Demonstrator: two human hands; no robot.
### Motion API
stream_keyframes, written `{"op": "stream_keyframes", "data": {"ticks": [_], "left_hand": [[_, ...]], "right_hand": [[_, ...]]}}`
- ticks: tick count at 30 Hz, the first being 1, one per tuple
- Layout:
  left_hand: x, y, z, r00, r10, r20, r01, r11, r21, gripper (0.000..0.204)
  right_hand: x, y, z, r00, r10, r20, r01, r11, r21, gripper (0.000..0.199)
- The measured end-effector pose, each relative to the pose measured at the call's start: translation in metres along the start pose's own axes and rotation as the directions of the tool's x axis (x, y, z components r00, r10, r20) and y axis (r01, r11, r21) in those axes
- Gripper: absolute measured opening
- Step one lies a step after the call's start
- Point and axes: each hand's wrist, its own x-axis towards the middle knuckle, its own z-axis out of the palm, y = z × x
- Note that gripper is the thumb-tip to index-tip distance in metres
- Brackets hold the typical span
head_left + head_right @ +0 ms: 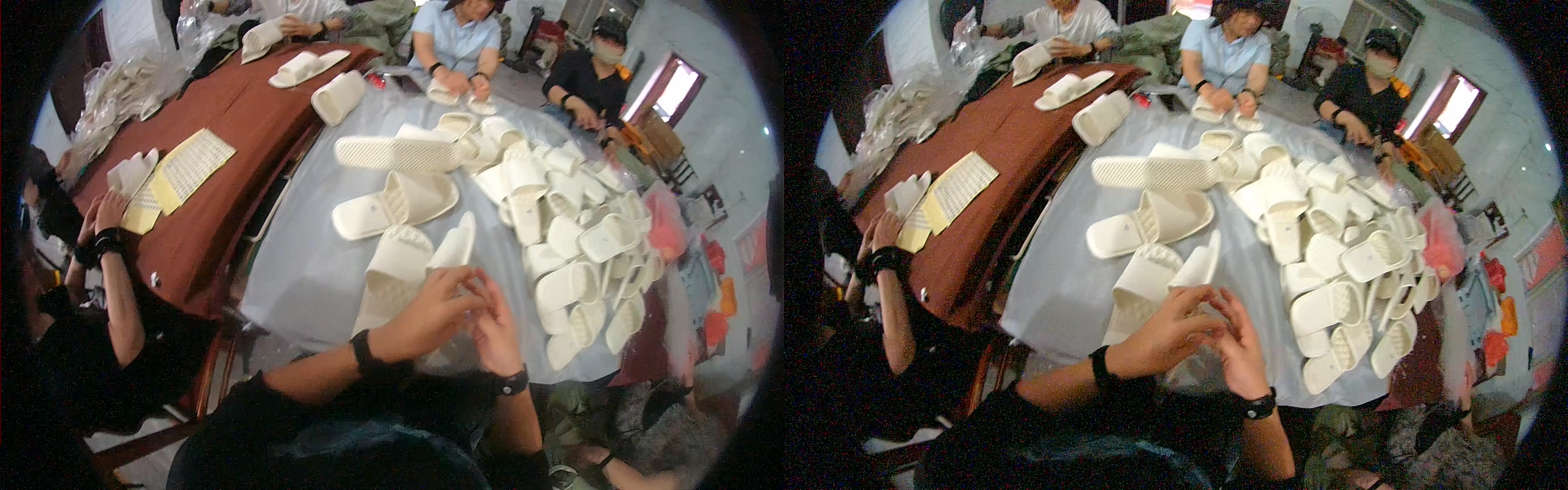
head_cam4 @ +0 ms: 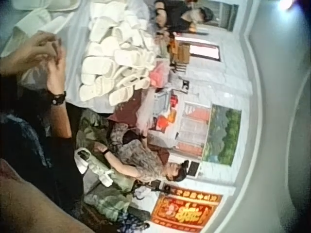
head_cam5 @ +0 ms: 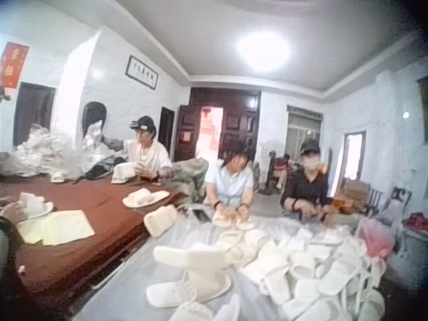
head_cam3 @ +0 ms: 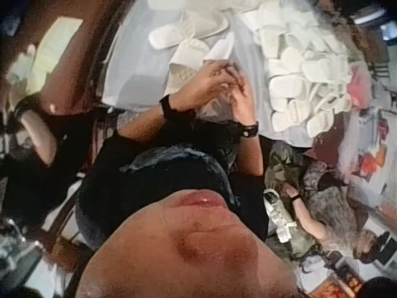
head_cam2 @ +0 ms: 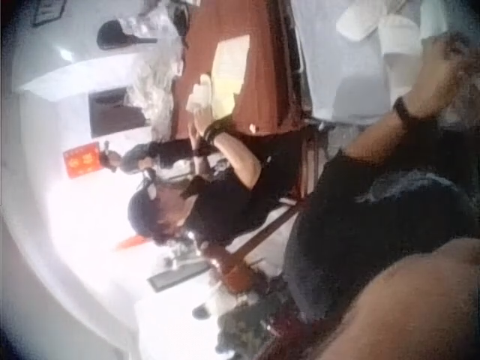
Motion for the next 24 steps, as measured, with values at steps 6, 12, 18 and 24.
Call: {"op": "stream_keyframes", "data": {"ticks": [6,12,18,24], "left_hand": [[-0.013,-0.003,-0.026,0.947,-0.283,-0.153,0.255,0.95,-0.178,0.058],[-0.036,-0.018,-0.067,0.844,-0.519,-0.136,0.298,0.664,-0.686,0.053],[-0.058,-0.009,-0.108,0.823,-0.561,-0.09,0.507,0.797,-0.328,0.063],[-0.082,-0.017,-0.124,0.749,-0.64,-0.174,0.507,0.721,-0.472,0.088]], "right_hand": [[-0.002,0.008,0.002,0.996,0.028,-0.082,-0.041,0.985,-0.168,0.062],[0.001,0.0,0.037,0.998,-0.04,0.043,0.042,0.998,-0.05,0.073],[0.021,0.002,0.071,0.933,-0.21,0.292,0.272,0.943,-0.19,0.085],[0.024,0.003,0.115,0.765,-0.054,0.642,0.443,0.768,-0.463,0.073]]}}
